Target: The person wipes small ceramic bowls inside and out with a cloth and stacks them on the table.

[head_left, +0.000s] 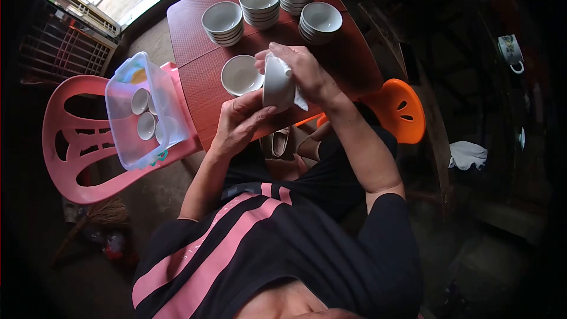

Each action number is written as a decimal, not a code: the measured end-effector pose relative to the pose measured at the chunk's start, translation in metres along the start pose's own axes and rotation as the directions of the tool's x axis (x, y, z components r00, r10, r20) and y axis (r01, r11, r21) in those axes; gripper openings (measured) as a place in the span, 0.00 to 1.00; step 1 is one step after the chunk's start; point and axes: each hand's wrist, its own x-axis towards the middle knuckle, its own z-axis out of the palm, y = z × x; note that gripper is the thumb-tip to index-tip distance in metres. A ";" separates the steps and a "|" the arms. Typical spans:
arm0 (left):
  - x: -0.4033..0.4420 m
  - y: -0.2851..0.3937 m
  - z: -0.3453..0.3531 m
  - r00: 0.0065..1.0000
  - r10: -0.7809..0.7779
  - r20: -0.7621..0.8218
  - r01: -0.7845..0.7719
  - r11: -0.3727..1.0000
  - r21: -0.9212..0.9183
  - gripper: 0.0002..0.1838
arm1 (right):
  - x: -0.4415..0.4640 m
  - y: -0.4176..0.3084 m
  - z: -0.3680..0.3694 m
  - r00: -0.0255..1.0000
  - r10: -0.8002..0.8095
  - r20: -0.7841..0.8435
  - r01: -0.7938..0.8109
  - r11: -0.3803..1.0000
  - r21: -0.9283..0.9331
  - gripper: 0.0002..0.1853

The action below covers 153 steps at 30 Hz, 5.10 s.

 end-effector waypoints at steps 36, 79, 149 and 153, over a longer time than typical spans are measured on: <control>-0.005 0.000 -0.027 1.000 0.000 -0.021 -0.010 0.899 -0.438 0.20 | 0.004 0.004 0.050 0.665 -0.728 0.167 0.645 0.447 -0.620 0.19; -0.005 -0.004 -0.031 1.000 0.007 -0.001 -0.007 0.941 -0.340 0.22 | 0.008 0.013 0.050 0.657 -0.720 0.224 0.651 0.391 -0.650 0.18; -0.013 0.005 -0.039 0.987 -0.059 0.153 0.071 0.995 -0.076 0.18 | 0.013 0.022 0.033 0.943 0.245 0.224 -0.330 0.625 0.708 0.26; -0.008 0.016 -0.024 0.992 -0.114 0.050 0.123 0.965 -0.233 0.22 | 0.012 0.016 0.026 0.993 0.036 0.114 -0.055 0.984 0.171 0.24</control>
